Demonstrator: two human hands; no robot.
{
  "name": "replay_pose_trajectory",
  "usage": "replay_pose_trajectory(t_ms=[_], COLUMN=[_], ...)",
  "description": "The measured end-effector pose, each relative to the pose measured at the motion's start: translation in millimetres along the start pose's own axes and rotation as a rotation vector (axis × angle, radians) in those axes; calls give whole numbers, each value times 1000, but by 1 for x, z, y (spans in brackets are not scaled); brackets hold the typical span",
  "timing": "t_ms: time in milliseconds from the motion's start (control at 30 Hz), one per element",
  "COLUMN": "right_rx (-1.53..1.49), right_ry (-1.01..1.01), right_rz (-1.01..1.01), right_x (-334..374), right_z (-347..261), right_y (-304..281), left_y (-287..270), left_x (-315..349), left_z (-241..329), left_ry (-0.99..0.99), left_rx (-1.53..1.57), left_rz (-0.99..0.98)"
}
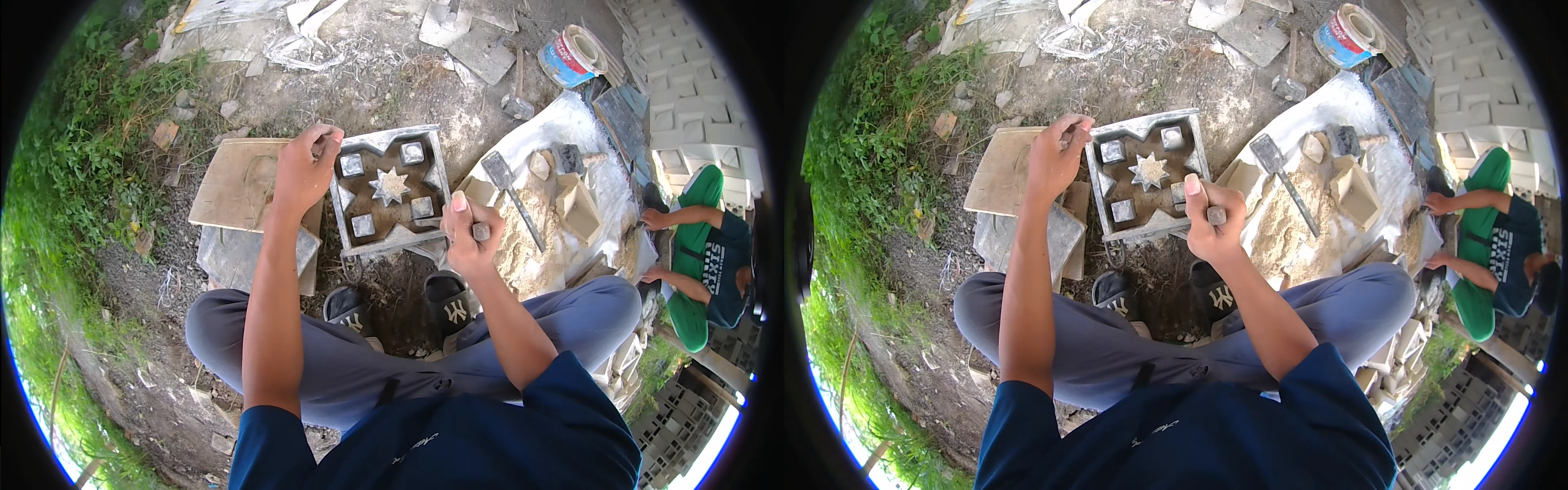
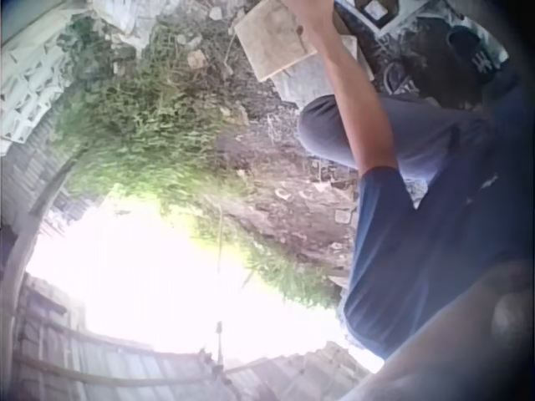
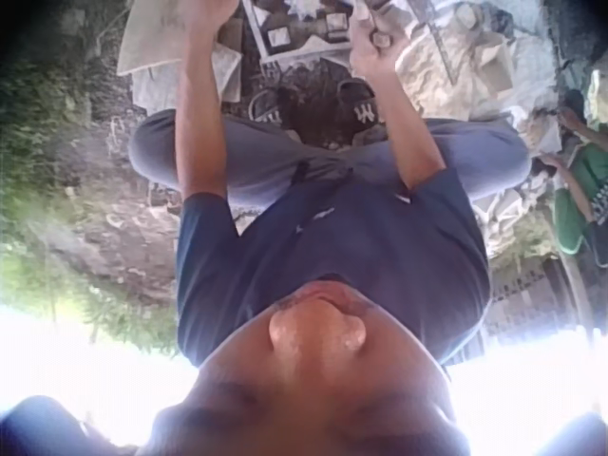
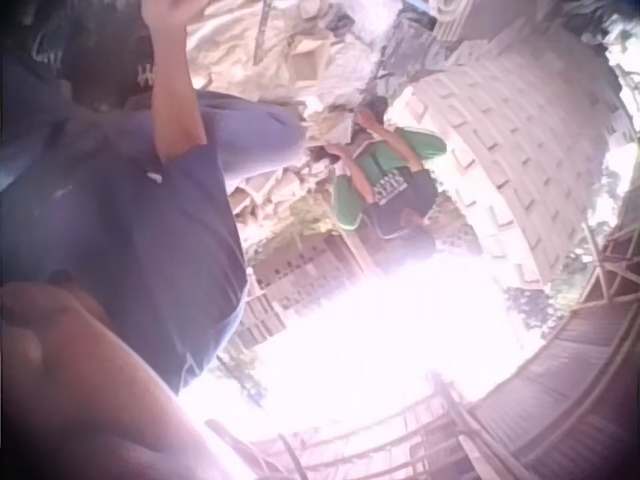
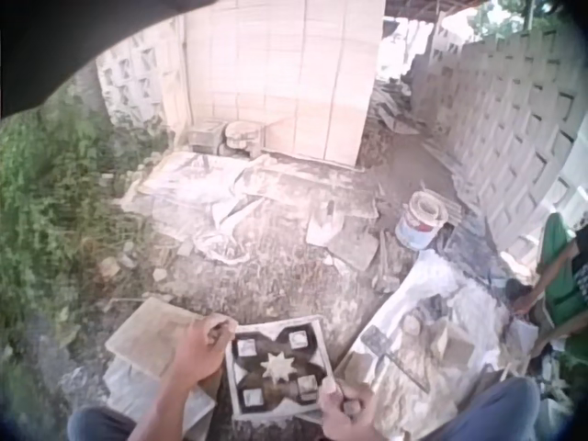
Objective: The person holds a patterned mold and scrapes and shapes the sand mixture inside using a small handheld tool.
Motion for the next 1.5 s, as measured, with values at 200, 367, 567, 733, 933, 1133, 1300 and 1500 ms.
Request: replay_pose_trajectory(t_ms=[200,367,567,733,933,1133,1300,1500], right_rx=[32,-89,-165,-104,-127,-94,-51,-208], right_ry=[-46,-60,59,30,154,168,85,132], right_rz=[17,33,11,125,10,39,84,-255], right_x=[10,7,-1,4,-1,-5,4,-20], right_z=[30,-8,-11,28,-15,-28,12,-1], right_y=[-6,-1,2,5,-11,7,5,-12], left_y=[3,2,-1,5,5,1,9,37], left_x=[-4,3,2,0,0,3,2,15], left_z=[11,6,2,8,9,3,7,-27], left_ry=[-18,-29,-63,-37,-14,-45,-25,17], left_rx=[18,-36,-44,-11,4,-67,-22,-145], left_rz=[-50,-61,-50,-33,-57,-47,-34,-67])
Point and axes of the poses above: each hand's wrist, its own x-axis away from the middle knuckle, its own y-axis out of the palm, z = x × y, the point moved 2 cm from there along -x, towards the middle knuckle
